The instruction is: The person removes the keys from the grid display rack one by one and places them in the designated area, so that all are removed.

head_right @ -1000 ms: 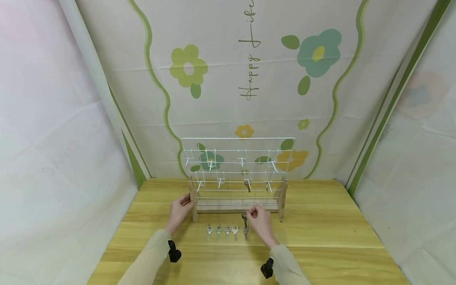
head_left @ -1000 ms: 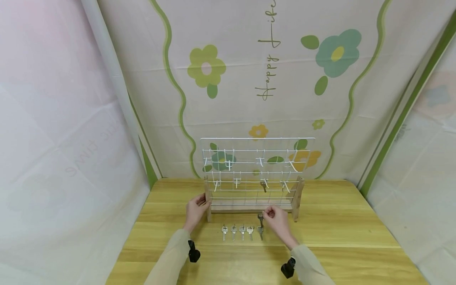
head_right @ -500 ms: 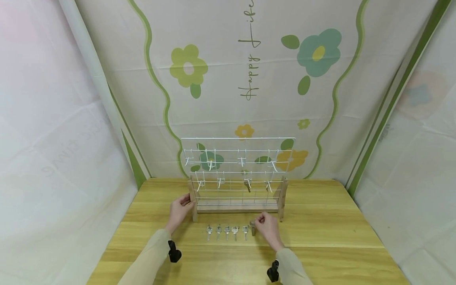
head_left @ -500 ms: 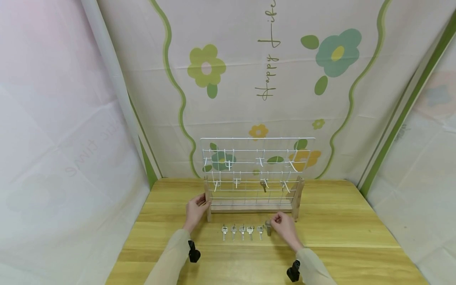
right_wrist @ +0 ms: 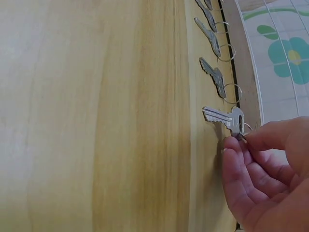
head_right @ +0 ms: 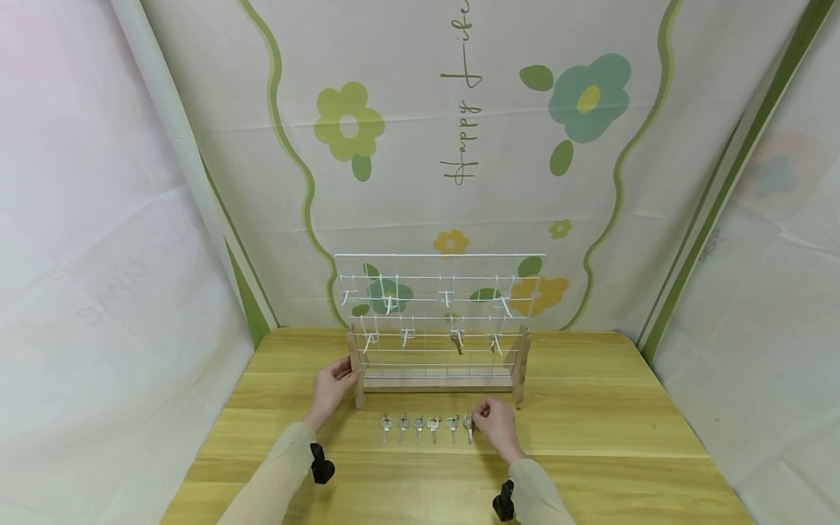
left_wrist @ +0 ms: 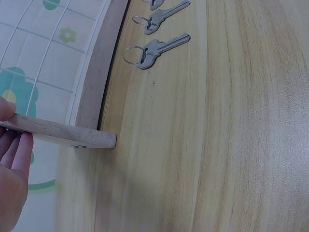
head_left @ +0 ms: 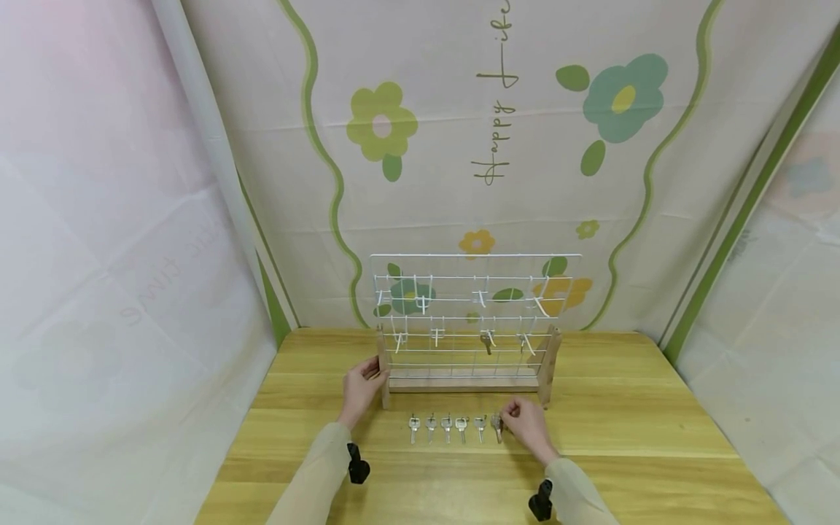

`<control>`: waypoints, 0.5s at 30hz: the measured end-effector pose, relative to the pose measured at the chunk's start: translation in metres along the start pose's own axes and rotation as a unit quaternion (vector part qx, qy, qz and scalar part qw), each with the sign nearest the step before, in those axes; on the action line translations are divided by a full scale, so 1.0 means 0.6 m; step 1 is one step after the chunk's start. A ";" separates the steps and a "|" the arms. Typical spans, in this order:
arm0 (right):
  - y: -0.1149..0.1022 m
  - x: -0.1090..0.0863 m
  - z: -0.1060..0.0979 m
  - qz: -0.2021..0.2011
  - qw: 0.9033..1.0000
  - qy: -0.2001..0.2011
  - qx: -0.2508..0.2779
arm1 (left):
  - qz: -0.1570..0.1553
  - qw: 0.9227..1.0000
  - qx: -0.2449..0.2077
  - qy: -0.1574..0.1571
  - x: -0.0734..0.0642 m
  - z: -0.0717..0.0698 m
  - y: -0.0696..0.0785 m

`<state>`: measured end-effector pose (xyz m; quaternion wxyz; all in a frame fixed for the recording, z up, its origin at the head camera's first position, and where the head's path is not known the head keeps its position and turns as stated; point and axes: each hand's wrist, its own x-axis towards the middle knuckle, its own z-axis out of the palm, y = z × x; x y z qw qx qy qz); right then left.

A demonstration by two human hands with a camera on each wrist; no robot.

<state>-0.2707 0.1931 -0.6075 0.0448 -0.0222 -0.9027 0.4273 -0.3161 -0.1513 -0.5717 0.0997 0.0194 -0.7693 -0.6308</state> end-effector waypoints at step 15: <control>-0.006 -0.002 0.002 0.008 1.000 0.001 -0.022 | 0.000 1.000 -0.006 -0.007 0.001 -0.003 -0.002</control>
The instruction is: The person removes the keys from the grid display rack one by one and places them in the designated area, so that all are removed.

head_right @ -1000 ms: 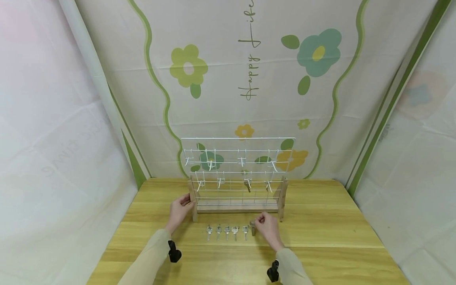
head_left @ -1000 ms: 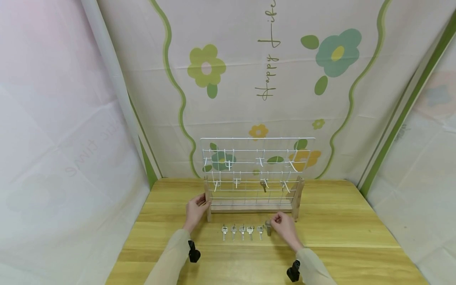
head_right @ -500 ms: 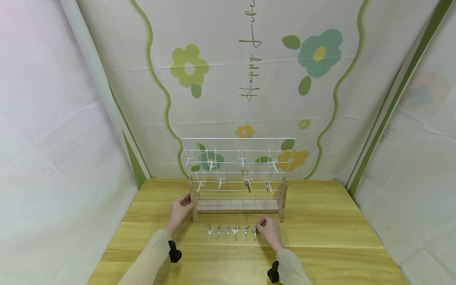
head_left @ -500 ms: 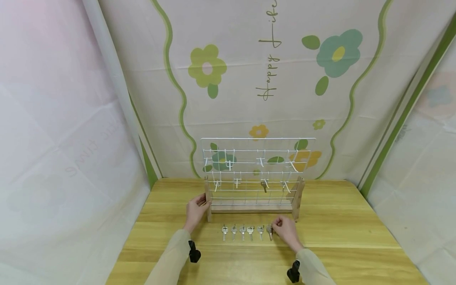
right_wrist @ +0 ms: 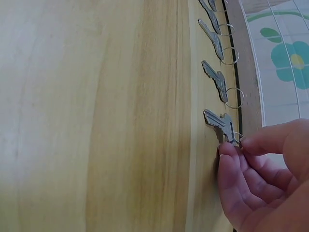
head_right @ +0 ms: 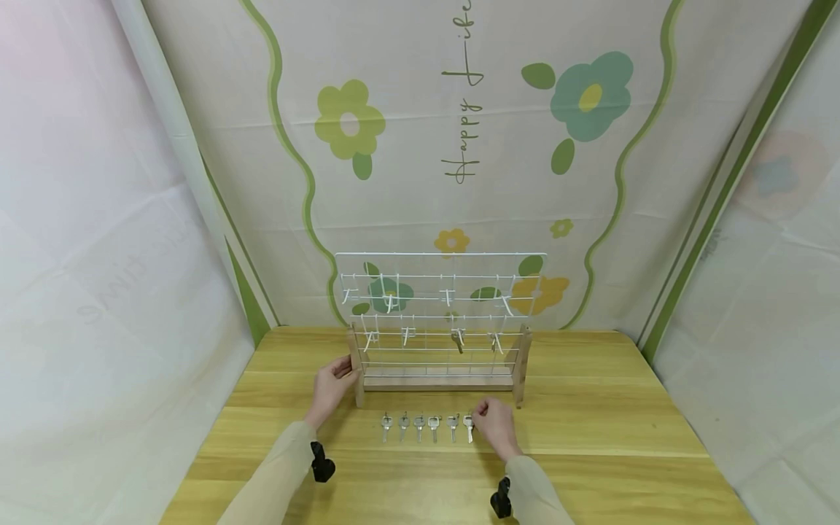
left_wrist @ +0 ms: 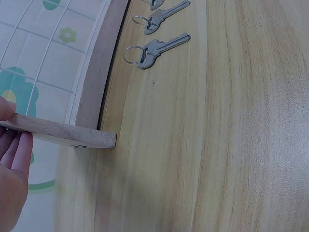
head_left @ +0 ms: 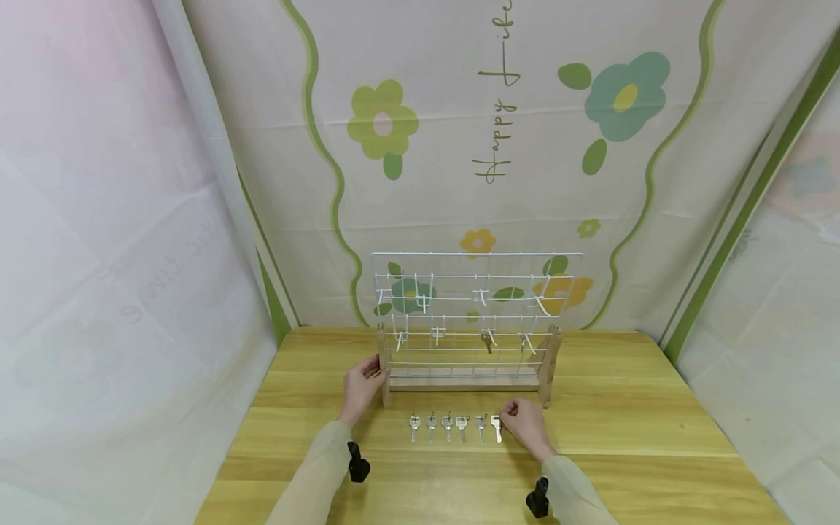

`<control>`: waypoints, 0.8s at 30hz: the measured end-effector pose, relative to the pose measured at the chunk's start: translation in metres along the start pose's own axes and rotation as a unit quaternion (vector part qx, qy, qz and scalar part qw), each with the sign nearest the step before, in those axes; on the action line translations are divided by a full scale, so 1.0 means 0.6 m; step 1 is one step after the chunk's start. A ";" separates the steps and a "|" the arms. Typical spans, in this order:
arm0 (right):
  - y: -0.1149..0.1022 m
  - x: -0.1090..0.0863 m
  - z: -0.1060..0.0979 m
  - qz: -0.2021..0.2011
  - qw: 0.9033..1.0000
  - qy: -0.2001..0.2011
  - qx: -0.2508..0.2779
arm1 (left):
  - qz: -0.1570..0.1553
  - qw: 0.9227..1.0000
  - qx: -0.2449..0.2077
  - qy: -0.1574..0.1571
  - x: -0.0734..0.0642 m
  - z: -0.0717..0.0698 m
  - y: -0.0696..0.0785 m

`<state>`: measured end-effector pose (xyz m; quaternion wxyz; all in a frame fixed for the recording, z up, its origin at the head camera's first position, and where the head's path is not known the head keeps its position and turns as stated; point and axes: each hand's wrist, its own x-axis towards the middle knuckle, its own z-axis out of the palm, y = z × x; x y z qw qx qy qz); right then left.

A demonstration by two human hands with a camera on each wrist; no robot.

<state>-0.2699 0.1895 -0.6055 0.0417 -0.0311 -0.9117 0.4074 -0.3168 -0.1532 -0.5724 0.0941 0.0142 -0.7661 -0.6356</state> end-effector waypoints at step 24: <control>-0.047 0.004 -0.031 -0.069 0.997 0.036 -0.007 | 0.003 1.000 -0.003 0.000 -0.002 -0.001 0.002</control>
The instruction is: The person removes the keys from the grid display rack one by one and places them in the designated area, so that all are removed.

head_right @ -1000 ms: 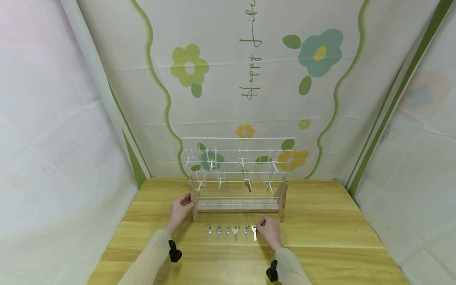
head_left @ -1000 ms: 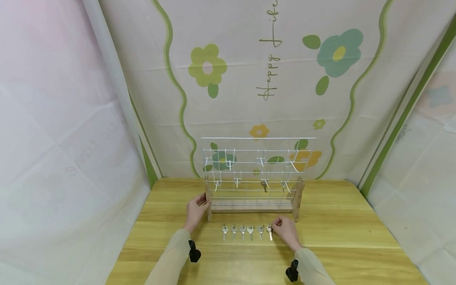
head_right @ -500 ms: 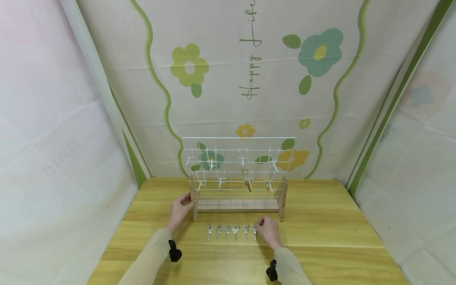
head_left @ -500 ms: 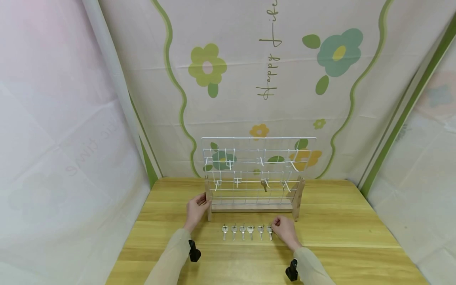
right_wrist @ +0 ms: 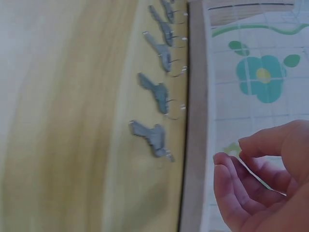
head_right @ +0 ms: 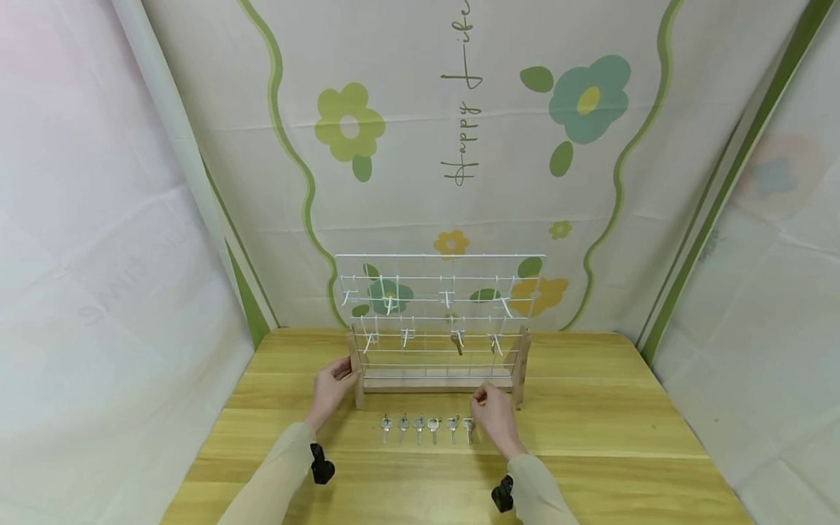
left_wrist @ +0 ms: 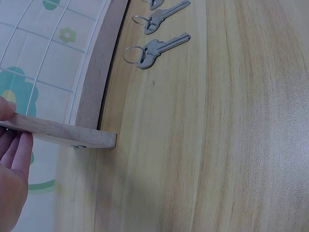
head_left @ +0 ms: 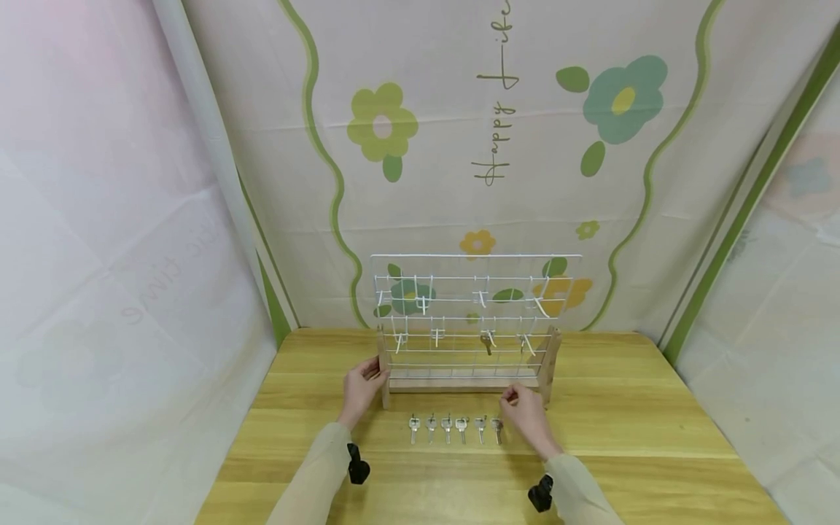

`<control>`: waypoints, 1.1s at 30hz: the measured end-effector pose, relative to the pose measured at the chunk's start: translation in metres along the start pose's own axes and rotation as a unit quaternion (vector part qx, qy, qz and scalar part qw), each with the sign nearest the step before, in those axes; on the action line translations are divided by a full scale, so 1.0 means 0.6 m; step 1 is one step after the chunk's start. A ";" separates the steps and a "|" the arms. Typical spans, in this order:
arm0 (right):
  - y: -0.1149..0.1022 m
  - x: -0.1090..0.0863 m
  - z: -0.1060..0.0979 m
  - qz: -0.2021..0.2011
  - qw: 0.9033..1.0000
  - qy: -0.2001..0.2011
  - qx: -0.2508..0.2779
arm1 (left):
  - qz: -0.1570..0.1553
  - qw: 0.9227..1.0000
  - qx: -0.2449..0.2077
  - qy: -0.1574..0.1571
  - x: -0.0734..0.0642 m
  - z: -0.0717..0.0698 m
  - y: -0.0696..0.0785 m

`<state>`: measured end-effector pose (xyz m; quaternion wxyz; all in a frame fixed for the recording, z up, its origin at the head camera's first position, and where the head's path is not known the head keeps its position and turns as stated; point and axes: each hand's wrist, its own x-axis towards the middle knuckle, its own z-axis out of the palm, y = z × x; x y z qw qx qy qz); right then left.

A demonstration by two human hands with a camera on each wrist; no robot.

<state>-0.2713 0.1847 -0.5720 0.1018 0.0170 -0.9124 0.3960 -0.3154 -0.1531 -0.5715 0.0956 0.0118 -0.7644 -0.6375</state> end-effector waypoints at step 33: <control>-0.125 0.077 -0.031 -0.157 0.973 0.168 0.037 | -0.001 1.000 0.004 -0.001 0.001 -0.001 -0.004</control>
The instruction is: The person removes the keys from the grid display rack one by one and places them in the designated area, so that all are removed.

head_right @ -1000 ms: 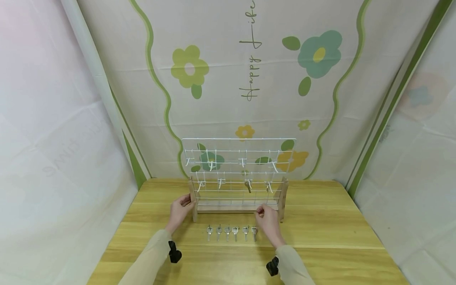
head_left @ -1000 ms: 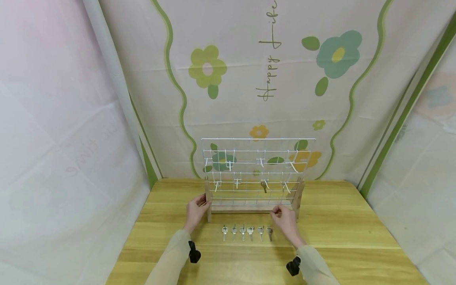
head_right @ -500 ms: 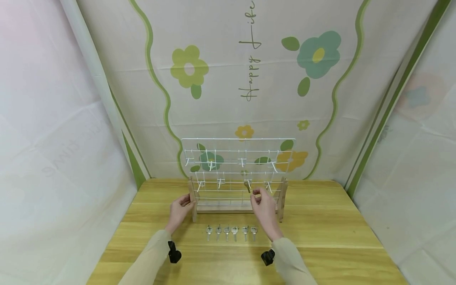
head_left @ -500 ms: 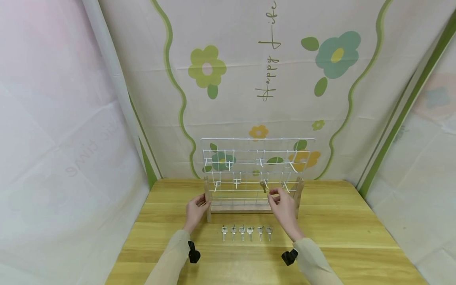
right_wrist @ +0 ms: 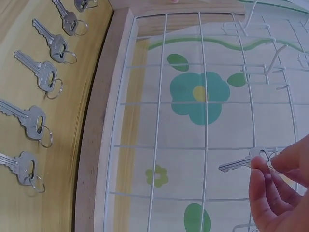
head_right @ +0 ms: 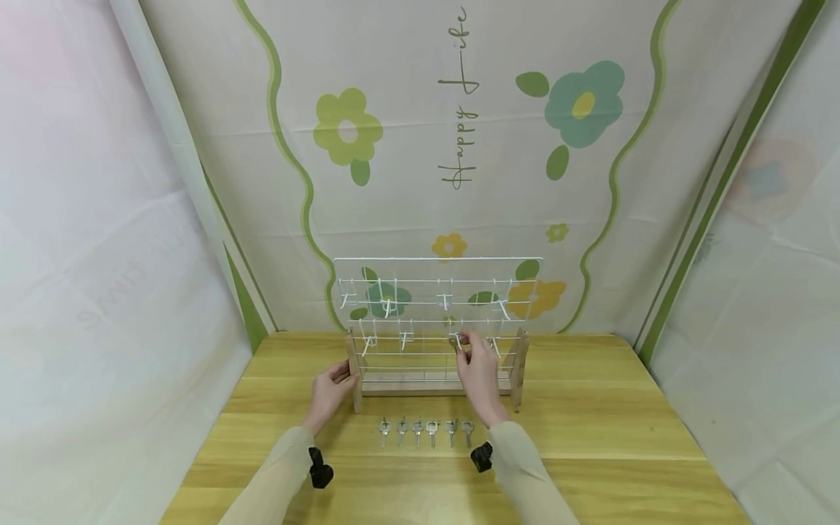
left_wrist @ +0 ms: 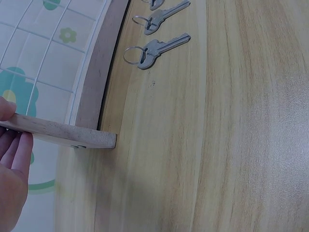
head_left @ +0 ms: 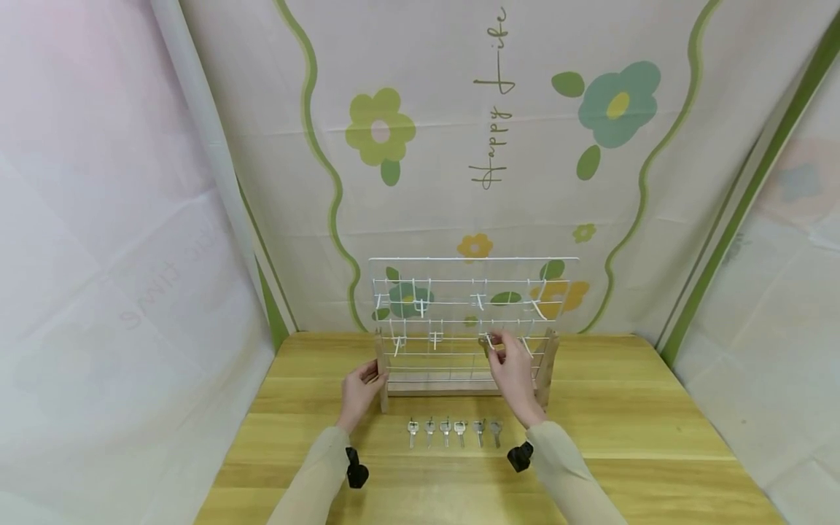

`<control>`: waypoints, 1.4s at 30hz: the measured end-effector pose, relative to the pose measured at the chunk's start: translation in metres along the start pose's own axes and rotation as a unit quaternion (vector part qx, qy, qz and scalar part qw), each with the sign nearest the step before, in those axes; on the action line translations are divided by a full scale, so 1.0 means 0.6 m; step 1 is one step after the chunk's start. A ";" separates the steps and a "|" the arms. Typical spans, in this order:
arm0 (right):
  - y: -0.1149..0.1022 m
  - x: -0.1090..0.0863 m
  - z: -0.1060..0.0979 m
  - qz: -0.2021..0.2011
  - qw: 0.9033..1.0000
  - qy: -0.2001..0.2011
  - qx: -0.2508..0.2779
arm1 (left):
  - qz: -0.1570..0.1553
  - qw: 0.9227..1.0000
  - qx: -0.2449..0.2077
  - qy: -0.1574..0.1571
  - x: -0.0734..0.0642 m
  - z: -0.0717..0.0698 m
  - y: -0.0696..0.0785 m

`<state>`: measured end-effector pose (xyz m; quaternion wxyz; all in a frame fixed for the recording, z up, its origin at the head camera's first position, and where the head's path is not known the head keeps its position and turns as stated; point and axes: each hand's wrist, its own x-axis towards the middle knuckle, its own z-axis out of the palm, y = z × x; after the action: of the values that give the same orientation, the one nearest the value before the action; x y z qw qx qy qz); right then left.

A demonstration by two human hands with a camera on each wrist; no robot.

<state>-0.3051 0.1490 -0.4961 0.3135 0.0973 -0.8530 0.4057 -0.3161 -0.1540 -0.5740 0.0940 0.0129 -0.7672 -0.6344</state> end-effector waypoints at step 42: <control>-0.017 -0.022 -0.038 0.000 1.000 -0.003 0.012 | 0.011 1.000 -0.022 -0.018 -0.015 -0.005 0.039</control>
<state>-0.2799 0.1581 -0.4869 0.3099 0.1020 -0.8491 0.4155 -0.3047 -0.1511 -0.5517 0.0881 -0.0092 -0.7544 -0.6504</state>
